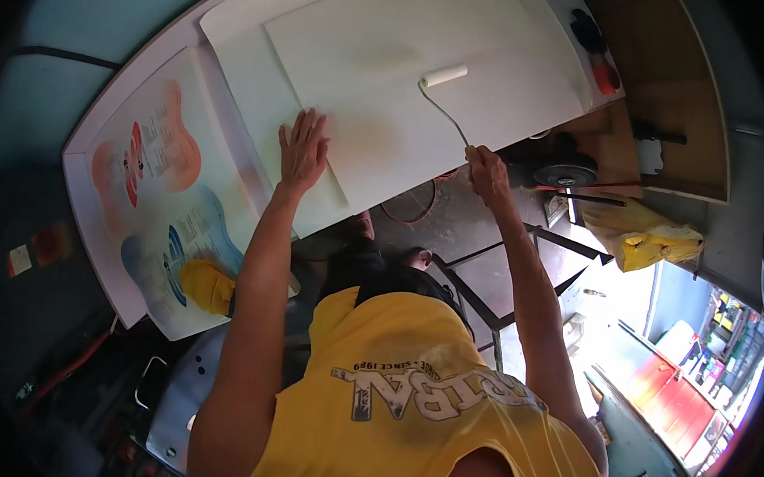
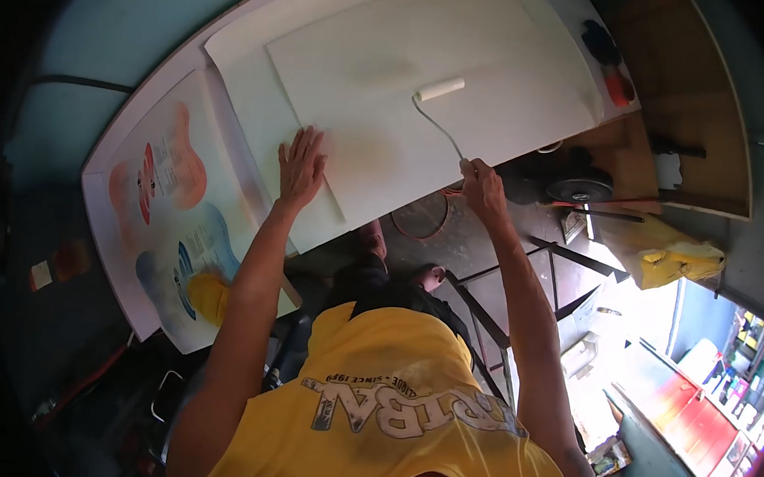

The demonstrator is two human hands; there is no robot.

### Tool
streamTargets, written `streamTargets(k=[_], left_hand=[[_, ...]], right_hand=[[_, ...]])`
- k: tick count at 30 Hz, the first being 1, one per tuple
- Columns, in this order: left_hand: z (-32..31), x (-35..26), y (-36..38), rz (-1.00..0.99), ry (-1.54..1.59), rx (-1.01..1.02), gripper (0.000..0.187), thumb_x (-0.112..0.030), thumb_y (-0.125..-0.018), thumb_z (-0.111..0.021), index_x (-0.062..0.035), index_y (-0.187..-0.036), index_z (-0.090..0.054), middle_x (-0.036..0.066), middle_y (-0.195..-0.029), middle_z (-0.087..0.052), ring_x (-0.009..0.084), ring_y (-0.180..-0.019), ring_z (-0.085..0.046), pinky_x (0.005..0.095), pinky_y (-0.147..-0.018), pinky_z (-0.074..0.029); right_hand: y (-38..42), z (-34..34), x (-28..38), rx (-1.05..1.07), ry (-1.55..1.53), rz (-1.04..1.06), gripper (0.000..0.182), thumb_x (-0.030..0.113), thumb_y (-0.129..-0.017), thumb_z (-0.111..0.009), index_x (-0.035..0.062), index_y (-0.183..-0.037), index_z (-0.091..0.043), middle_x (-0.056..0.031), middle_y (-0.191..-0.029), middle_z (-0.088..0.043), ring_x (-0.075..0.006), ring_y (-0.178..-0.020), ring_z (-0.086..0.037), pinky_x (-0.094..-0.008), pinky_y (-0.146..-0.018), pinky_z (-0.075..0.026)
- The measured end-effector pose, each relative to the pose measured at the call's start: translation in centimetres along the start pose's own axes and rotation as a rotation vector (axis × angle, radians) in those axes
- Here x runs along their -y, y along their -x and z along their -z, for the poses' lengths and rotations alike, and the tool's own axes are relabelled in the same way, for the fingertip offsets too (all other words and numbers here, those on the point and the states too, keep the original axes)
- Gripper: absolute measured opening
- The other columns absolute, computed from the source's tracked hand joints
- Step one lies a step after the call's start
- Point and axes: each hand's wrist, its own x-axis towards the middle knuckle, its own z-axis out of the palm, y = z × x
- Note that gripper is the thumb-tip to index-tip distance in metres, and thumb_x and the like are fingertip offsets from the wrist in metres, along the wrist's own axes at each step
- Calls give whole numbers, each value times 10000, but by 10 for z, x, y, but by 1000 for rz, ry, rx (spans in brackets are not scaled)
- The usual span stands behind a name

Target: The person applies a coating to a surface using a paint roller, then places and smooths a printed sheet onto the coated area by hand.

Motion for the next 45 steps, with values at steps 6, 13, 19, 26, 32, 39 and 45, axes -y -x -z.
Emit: streamTargets(k=[6,13,19,26,32,39,45], left_hand=[[0,3,2,11,52,43,591,-295,-999,-506,-114,-1538,-346,106,-1598,-354,303,-1500,-297,675,-1170,-160],[2,3,-1,39,82,62,621,-323,-998,-500,-101,-1550,-321,96,-1606,-340,294,-1500,-295,671,-1175,-158],[0,4,-2,29,48,60,636,-330,-999,-503,-107,-1561,-305,88,-1609,-340,286,-1502,-295,665,-1178,-156],[-3,3,-2,29,39,54,646,-329,-997,-510,-113,-1568,-299,85,-1622,-331,274,-1516,-278,635,-1198,-136],[-2,0,-1,31,21,63,644,-334,-1000,-488,-115,-1573,-293,82,-1630,-321,271,-1521,-268,622,-1205,-122],[0,-2,-3,37,-2,81,641,-355,-1001,-472,-112,-1571,-307,88,-1626,-325,284,-1517,-272,622,-1202,-129],[-2,-1,-5,27,-5,71,644,-383,-1005,-460,-112,-1569,-310,90,-1619,-336,294,-1511,-283,628,-1197,-139]], right_hand=[[-33,-13,-3,-74,148,50,419,386,-995,-539,-6,-907,-659,-150,-641,-606,-275,-579,-609,-395,-600,-481],[-34,-21,5,-64,205,-92,361,348,-986,-538,12,-972,-669,-282,-887,-661,-492,-921,-633,-532,-797,-487],[-30,-21,11,-70,247,-39,339,306,-988,-534,-8,-937,-651,-288,-887,-651,-496,-921,-629,-525,-793,-488],[32,1,-42,-100,233,46,260,250,-982,-558,11,-940,-652,-280,-839,-645,-506,-872,-623,-536,-747,-495],[93,35,-67,-59,320,-85,208,239,-989,-579,48,-975,-660,-275,-811,-651,-477,-814,-653,-533,-697,-511],[8,27,-36,-129,221,123,234,230,-1000,-534,25,-934,-627,-270,-862,-657,-493,-857,-634,-550,-733,-502],[-49,2,-5,-123,237,144,303,289,-1012,-506,24,-923,-623,-273,-877,-658,-505,-873,-623,-581,-773,-496]])
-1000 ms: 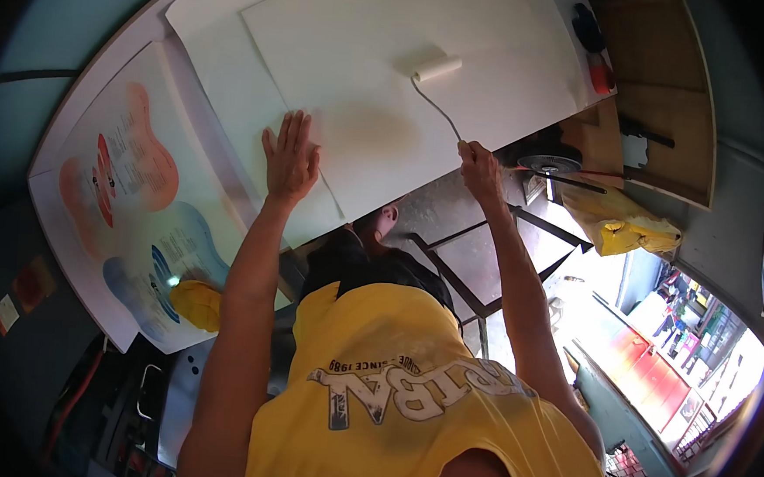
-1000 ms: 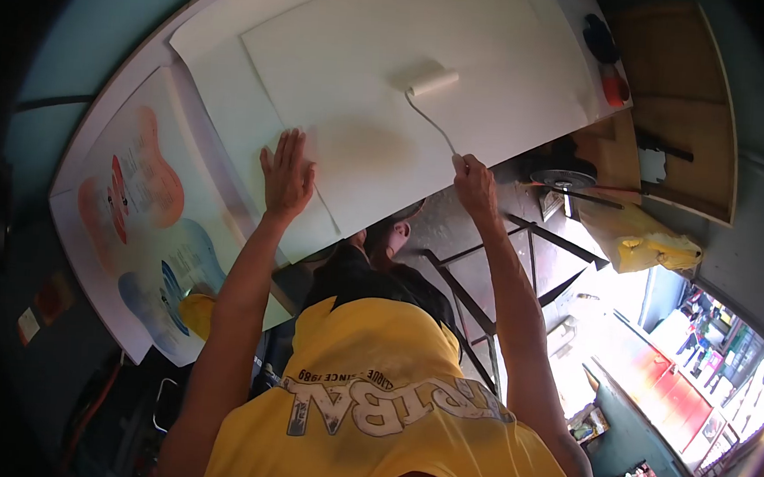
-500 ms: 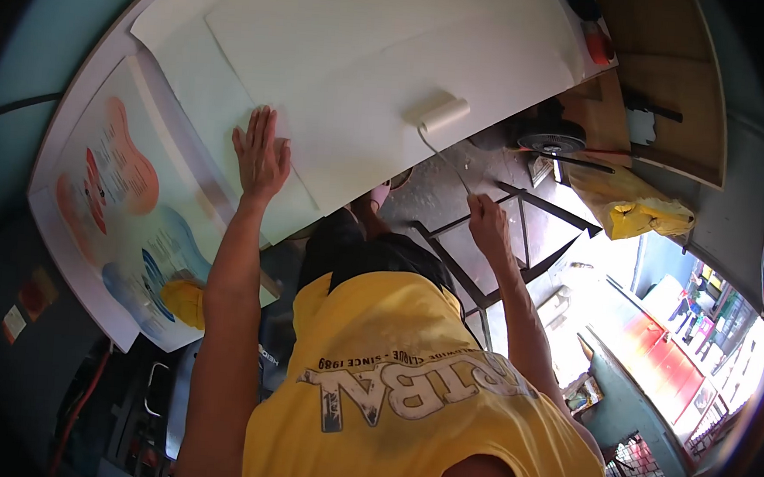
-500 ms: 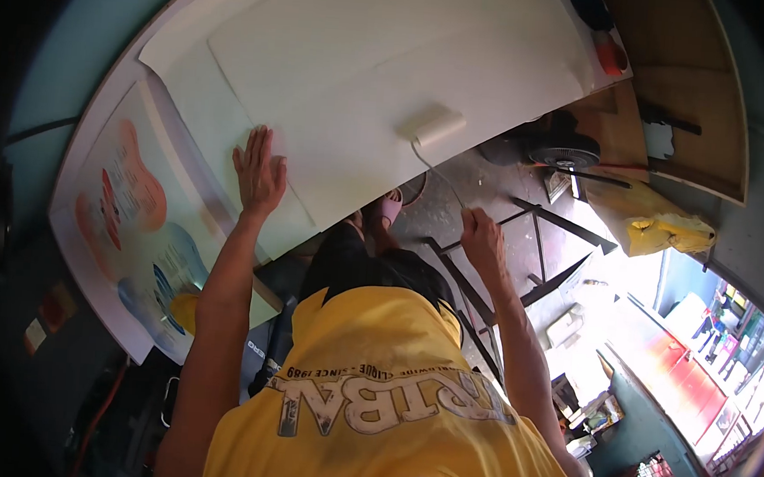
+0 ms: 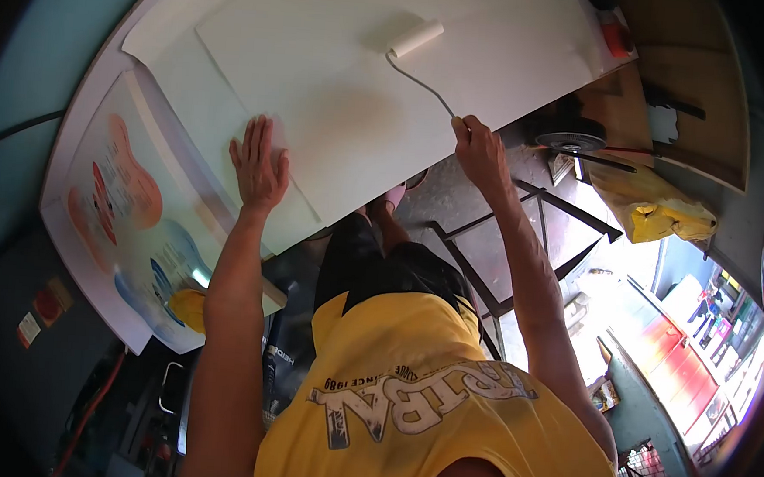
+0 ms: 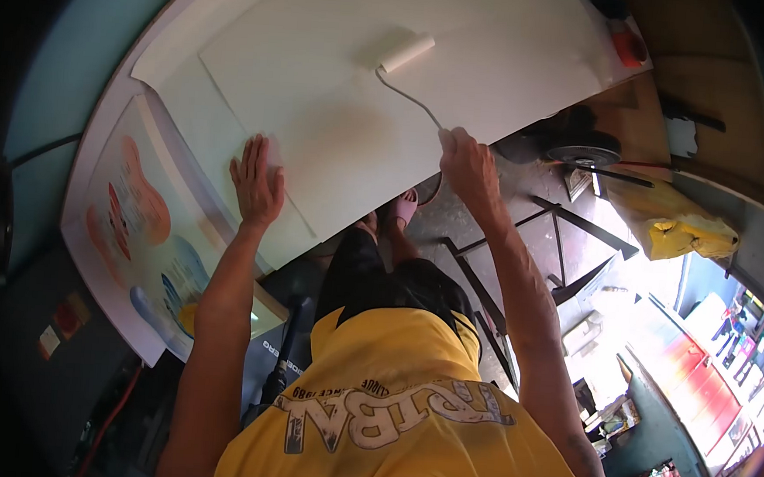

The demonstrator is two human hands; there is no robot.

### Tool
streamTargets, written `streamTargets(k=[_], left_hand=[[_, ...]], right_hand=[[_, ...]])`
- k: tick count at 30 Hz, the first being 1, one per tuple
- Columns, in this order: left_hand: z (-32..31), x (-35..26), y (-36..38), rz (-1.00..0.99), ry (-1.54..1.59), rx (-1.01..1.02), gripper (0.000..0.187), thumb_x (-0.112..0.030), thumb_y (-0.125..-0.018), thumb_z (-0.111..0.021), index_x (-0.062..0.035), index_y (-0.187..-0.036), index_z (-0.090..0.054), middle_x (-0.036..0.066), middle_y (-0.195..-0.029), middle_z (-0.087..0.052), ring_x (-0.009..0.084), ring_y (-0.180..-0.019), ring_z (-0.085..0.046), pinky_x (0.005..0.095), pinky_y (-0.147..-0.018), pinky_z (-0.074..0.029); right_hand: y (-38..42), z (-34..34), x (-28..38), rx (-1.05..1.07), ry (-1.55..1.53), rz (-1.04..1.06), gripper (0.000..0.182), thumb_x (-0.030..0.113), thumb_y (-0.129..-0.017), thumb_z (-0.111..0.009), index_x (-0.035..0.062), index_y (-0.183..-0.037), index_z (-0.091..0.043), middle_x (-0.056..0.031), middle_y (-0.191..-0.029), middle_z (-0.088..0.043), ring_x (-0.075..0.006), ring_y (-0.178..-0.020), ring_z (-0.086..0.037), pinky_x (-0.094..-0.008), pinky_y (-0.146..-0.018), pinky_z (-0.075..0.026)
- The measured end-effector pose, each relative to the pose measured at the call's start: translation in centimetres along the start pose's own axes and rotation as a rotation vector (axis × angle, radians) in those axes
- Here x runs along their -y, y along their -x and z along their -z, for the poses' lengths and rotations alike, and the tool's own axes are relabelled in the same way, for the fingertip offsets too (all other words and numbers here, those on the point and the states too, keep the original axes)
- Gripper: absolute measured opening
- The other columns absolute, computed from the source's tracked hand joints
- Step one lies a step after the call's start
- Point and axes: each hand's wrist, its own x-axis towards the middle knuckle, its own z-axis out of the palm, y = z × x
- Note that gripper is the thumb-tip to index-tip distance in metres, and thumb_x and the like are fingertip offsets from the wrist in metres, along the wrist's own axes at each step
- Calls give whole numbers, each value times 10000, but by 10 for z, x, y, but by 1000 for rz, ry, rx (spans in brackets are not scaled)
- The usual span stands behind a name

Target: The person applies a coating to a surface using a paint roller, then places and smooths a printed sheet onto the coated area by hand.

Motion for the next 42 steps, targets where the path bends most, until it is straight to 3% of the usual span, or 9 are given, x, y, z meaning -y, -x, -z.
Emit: streamTargets(k=[11,16,23,25,26,29,33,39,42], left_hand=[[0,0,0,18,21,24,646,-363,-995,-483,-115,-1566,-310,76,-1625,-326,279,-1518,-268,624,-1202,-124],[2,2,1,3,41,17,661,-333,-977,-515,-110,-1565,-309,77,-1628,-319,291,-1518,-264,634,-1194,-140],[10,-3,-2,-46,-86,6,638,-274,-941,-570,-168,-1543,-384,136,-1614,-300,352,-1485,-289,696,-1155,-165],[27,-27,-11,-52,-229,3,639,-240,-923,-603,-195,-1532,-415,179,-1596,-292,391,-1462,-300,699,-1148,-179],[37,-44,-21,-59,-210,0,677,-140,-851,-690,-218,-1488,-476,201,-1522,-339,408,-1404,-345,708,-1122,-221],[25,-82,-62,-190,-20,36,699,-138,-817,-757,-204,-1461,-495,179,-1469,-374,388,-1365,-378,703,-1099,-249],[0,-143,-125,-275,42,111,732,-297,-778,-841,-196,-1428,-519,165,-1454,-361,381,-1325,-371,690,-1070,-280],[-28,-170,-155,-324,-17,211,804,-324,-713,-889,-233,-1424,-524,150,-1485,-317,370,-1348,-332,760,-1032,-261],[-33,-168,-157,-323,-8,207,798,-323,-698,-898,-254,-1408,-540,147,-1485,-320,374,-1353,-328,795,-1027,-238]], right_hand=[[101,26,-48,95,76,-143,234,265,-1004,-535,53,-992,-634,-262,-896,-676,-499,-864,-636,-589,-757,-505],[159,64,-71,93,78,-208,177,214,-999,-605,41,-1001,-640,-245,-749,-641,-450,-719,-658,-487,-610,-501],[125,73,-54,-93,-44,-183,207,234,-1014,-600,34,-996,-647,-210,-658,-583,-352,-555,-595,-418,-539,-434],[122,80,-44,-112,-77,-190,229,258,-1016,-594,37,-1002,-650,-174,-649,-579,-309,-540,-566,-415,-544,-425],[122,80,-42,-127,-96,-195,231,259,-1016,-592,36,-1009,-651,-173,-642,-570,-305,-534,-553,-417,-546,-423],[123,73,-41,-137,-119,-213,235,258,-1019,-585,31,-1022,-650,-175,-634,-553,-302,-528,-535,-421,-551,-420],[131,63,-38,-117,-147,-278,234,247,-1019,-584,23,-1023,-649,-194,-651,-566,-313,-548,-564,-418,-568,-435],[156,60,-34,-97,-148,-290,218,232,-1016,-591,20,-1019,-647,-214,-663,-593,-364,-588,-622,-423,-576,-465],[170,53,-38,-111,-200,-306,293,281,-1035,-565,6,-1055,-662,-147,-614,-529,-221,-524,-470,-391,-551,-410]])
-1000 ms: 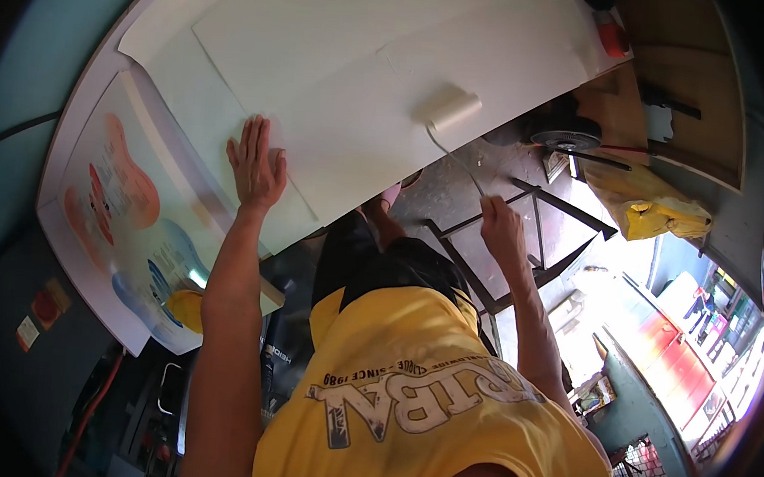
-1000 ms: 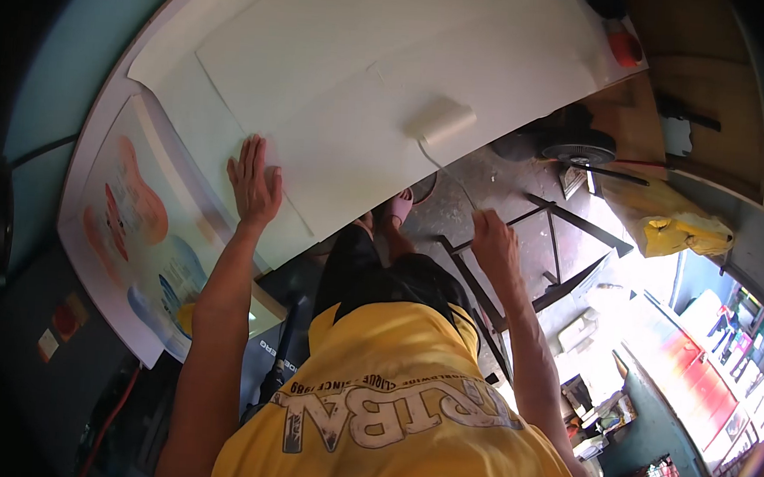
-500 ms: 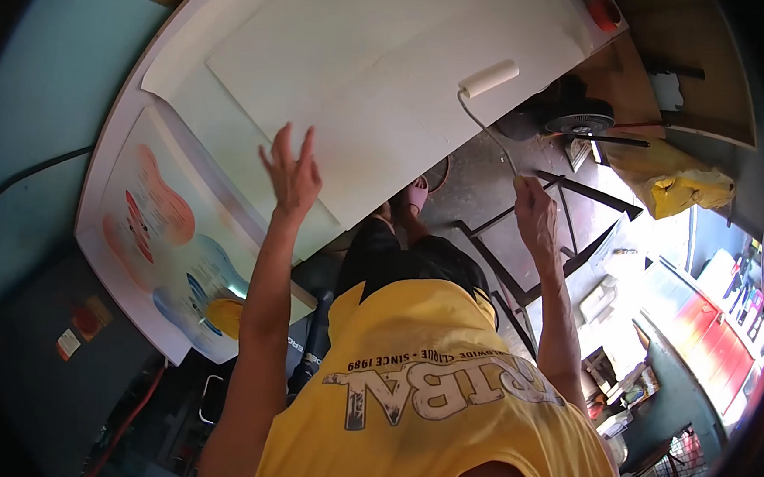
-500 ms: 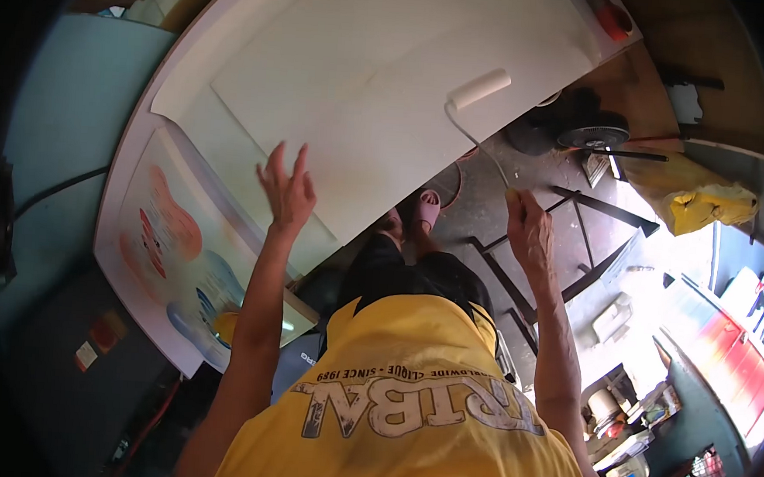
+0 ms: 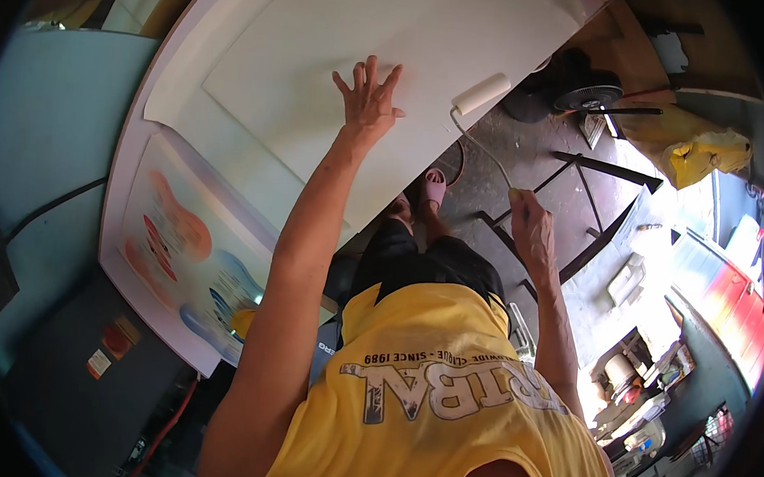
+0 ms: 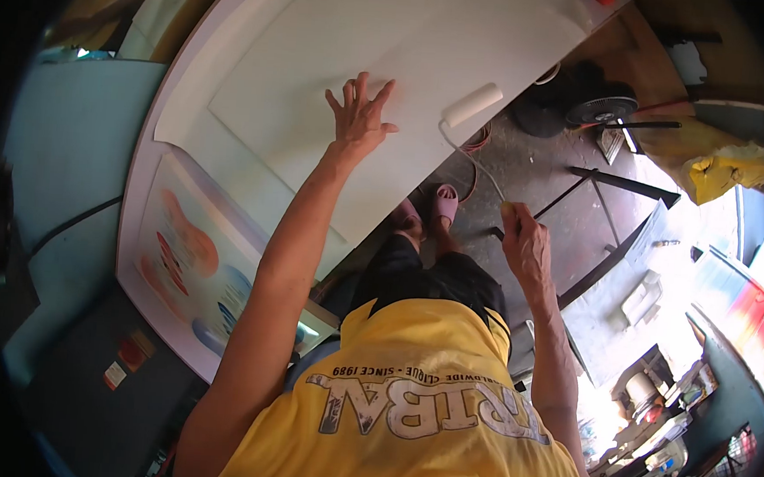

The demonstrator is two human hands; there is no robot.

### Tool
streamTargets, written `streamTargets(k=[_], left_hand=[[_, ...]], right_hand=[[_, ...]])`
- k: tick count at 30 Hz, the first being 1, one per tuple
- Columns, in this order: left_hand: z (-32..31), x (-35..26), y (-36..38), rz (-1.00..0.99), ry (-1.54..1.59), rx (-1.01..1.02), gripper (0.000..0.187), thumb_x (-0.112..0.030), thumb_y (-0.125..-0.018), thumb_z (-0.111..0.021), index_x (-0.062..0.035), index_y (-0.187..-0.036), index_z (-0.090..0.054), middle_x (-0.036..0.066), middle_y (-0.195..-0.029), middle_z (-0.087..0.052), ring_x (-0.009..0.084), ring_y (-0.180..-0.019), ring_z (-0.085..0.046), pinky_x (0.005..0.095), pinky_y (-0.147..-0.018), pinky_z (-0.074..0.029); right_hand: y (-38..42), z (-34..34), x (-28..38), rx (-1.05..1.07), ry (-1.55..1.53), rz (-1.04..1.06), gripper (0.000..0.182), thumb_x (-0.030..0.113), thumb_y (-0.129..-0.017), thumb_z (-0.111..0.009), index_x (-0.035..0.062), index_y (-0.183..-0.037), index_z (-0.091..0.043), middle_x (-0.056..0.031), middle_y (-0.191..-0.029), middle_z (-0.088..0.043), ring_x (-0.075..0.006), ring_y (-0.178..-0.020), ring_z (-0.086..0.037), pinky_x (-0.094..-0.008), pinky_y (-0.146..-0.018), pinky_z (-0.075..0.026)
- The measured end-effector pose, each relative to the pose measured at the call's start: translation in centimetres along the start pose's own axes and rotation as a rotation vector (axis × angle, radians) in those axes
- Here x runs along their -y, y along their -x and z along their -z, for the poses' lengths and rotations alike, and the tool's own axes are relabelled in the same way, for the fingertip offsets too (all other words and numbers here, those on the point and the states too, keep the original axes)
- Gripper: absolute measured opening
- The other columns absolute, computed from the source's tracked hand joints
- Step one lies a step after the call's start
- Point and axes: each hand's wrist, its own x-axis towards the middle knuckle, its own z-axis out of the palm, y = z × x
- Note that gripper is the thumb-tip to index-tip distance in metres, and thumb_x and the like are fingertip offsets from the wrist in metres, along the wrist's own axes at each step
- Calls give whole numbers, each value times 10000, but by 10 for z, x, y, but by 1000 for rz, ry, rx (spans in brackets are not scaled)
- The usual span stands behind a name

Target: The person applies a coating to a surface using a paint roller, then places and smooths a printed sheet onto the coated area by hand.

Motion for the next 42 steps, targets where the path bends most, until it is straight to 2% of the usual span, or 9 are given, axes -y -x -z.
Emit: streamTargets(k=[6,9,16,24,27,34,40,42], left_hand=[[0,-3,2,-14,-79,76,718,-330,-749,-860,-261,-1393,-552,141,-1492,-317,378,-1370,-319,829,-1014,-222],[0,-2,7,-34,-85,59,623,-344,-809,-811,-246,-1375,-569,140,-1496,-323,375,-1375,-317,835,-1011,-216],[2,-4,55,-91,-144,54,459,-380,-923,-684,-169,-1319,-591,156,-1516,-316,382,-1416,-276,841,-1030,-177],[2,0,112,-53,-135,67,468,-335,-946,-656,-189,-1374,-539,149,-1539,-308,364,-1435,-259,835,-1040,-163],[1,-2,123,-36,-130,69,469,-318,-947,-655,-202,-1385,-532,148,-1533,-316,363,-1433,-262,833,-1037,-170],[-4,-2,146,32,-129,51,485,-283,-943,-655,-228,-1406,-523,136,-1513,-352,352,-1396,-342,825,-1019,-214],[-10,-4,147,86,-95,86,471,-252,-923,-681,-217,-1377,-559,83,-1467,-433,277,-1365,-421,810,-1022,-253],[-9,-4,152,68,-64,74,441,-245,-925,-680,-200,-1353,-583,74,-1449,-462,272,-1357,-435,765,-1062,-269]], right_hand=[[14,-8,-15,-31,-23,-9,264,252,-1028,-579,5,-1053,-669,-147,-601,-533,-216,-509,-472,-384,-544,-409],[15,-8,-18,-43,-35,10,256,246,-1026,-580,8,-1052,-670,-144,-595,-532,-213,-506,-474,-380,-538,-406],[12,-9,-17,-38,-26,47,248,239,-1028,-577,4,-1039,-656,-164,-602,-528,-232,-498,-485,-381,-530,-406],[0,-16,-5,14,0,115,255,241,-1026,-580,-5,-1031,-645,-205,-645,-563,-304,-529,-525,-401,-564,-434],[-6,-18,3,29,-2,101,204,205,-1000,-595,5,-1002,-633,-269,-754,-628,-478,-753,-629,-477,-622,-479],[-24,-22,12,51,48,153,209,214,-988,-603,9,-997,-644,-277,-776,-635,-485,-787,-635,-493,-665,-497],[-58,-27,21,-6,96,252,255,265,-989,-583,20,-984,-650,-266,-823,-654,-486,-829,-637,-526,-708,-501],[-74,-27,26,0,138,255,279,289,-993,-569,24,-980,-656,-262,-849,-661,-486,-852,-638,-539,-725,-501]])
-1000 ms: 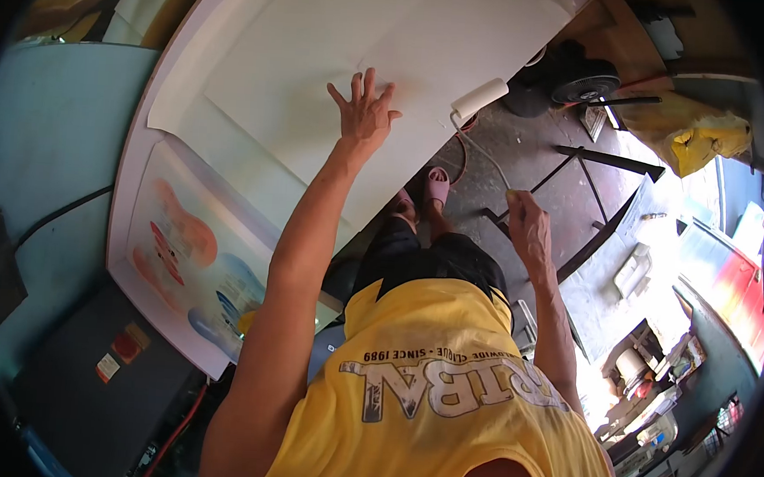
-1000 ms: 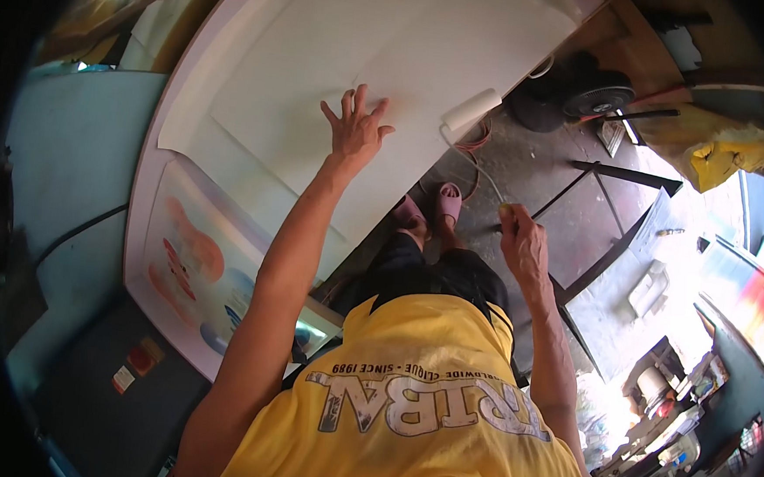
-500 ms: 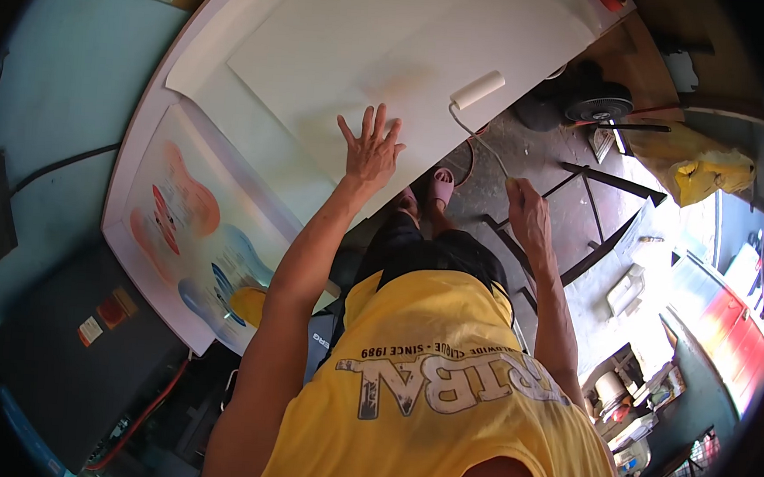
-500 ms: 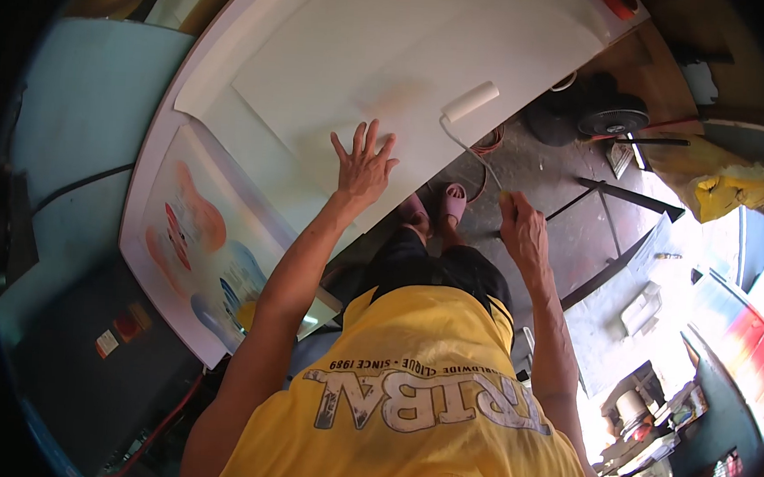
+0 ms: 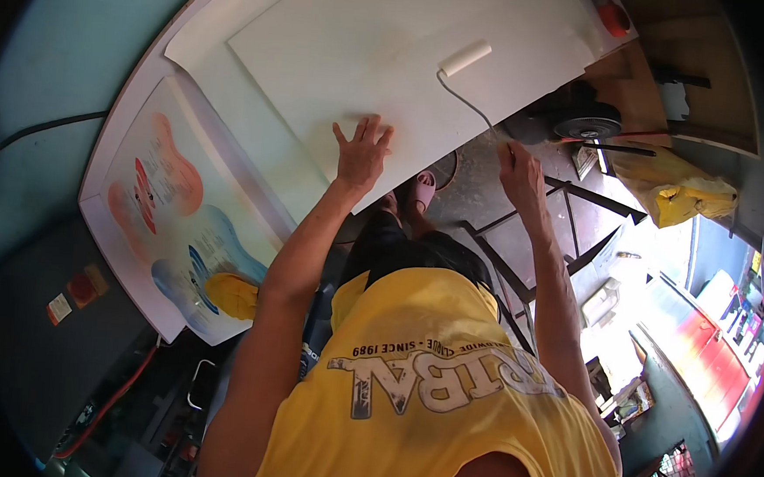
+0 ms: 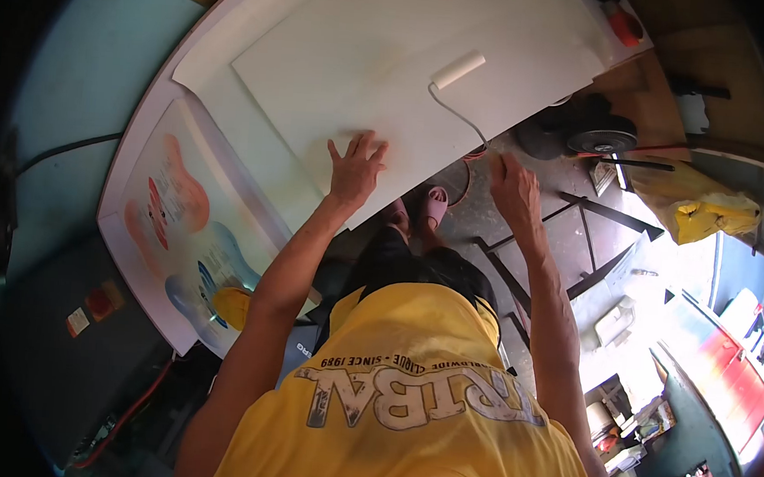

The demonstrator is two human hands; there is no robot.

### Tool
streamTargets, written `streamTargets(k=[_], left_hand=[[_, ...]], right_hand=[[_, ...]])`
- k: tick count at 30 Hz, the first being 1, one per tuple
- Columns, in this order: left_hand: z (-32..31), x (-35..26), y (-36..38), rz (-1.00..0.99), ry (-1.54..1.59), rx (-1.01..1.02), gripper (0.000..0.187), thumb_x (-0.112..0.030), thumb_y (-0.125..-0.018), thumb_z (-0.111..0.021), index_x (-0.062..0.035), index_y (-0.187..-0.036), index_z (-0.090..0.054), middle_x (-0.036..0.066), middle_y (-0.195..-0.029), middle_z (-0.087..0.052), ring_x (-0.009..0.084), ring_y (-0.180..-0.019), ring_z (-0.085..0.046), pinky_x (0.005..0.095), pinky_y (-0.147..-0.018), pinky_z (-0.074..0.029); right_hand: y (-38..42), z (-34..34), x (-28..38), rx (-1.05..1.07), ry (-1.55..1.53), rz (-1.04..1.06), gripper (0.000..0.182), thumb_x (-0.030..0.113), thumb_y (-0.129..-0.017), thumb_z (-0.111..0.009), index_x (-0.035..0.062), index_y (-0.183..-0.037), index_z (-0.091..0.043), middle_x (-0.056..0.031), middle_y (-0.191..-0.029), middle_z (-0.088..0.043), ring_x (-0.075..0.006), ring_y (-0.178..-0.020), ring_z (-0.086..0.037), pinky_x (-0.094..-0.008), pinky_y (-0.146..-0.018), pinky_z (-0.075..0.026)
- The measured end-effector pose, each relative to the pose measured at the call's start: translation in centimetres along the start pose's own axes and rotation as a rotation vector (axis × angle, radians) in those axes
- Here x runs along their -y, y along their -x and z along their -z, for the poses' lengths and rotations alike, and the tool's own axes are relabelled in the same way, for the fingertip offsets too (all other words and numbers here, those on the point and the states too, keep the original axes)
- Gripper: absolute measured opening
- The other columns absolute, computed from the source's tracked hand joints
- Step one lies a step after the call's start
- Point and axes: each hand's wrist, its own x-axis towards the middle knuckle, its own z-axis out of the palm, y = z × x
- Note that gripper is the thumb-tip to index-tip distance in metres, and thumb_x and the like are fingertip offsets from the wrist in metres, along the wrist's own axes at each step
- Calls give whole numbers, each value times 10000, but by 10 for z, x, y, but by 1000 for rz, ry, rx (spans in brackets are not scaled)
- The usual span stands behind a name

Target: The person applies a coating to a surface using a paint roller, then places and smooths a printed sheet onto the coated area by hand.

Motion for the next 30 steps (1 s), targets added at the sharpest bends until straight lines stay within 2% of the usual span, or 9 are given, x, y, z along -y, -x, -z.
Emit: streamTargets(k=[4,7,8,11,12,16,22,30], left_hand=[[2,20,13,-61,240,-70,426,-270,-923,-674,-178,-1333,-605,76,-1433,-491,287,-1360,-437,691,-1100,-304],[27,30,21,-69,137,-228,473,-287,-918,-687,-193,-1370,-587,72,-1429,-496,305,-1342,-445,659,-1091,-326],[31,32,20,-50,80,-197,546,-307,-898,-712,-215,-1412,-554,66,-1410,-503,310,-1298,-467,666,-1065,-337],[32,23,9,-31,49,-96,598,-333,-884,-726,-229,-1437,-523,63,-1368,-517,294,-1245,-490,667,-1053,-350],[27,20,4,-60,-2,-76,668,-346,-876,-735,-272,-1484,-468,64,-1313,-519,279,-1200,-509,665,-1029,-358],[16,13,-7,-86,-99,-29,647,-364,-859,-755,-296,-1445,-491,74,-1292,-519,271,-1207,-507,690,-992,-381],[4,17,-3,-102,-66,-57,534,-343,-895,-715,-254,-1393,-544,88,-1342,-509,298,-1229,-500,689,-988,-396],[-2,22,13,-161,-54,-82,415,-300,-930,-669,-97,-1286,-602,110,-1380,-501,355,-1303,-470,596,-1002,-451]], right_hand=[[-34,6,14,1,34,30,309,320,-997,-554,33,-985,-668,-261,-877,-666,-481,-877,-643,-546,-753,-505],[-49,5,17,17,46,44,325,332,-999,-551,31,-988,-674,-261,-889,-672,-476,-890,-647,-538,-777,-513],[-52,6,20,34,52,36,326,332,-999,-552,31,-989,-675,-261,-893,-674,-475,-894,-648,-534,-785,-516],[-53,2,26,59,67,36,319,323,-1001,-564,26,-1025,-680,-249,-890,-683,-455,-880,-662,-496,-755,-517],[-51,-1,27,65,71,37,316,317,-1003,-570,25,-1043,-682,-244,-886,-687,-445,-871,-669,-478,-737,-516],[-40,-3,28,69,64,27,333,337,-997,-553,33,-1025,-686,-253,-905,-686,-469,-896,-659,-531,-800,-517],[-23,-1,19,66,43,3,313,317,-991,-562,31,-1016,-688,-254,-901,-684,-467,-884,-660,-521,-789,-514],[-7,2,5,30,-1,14,289,300,-987,-585,27,-984,-680,-259,-908,-677,-457,-907,-658,-509,-784,-510]])
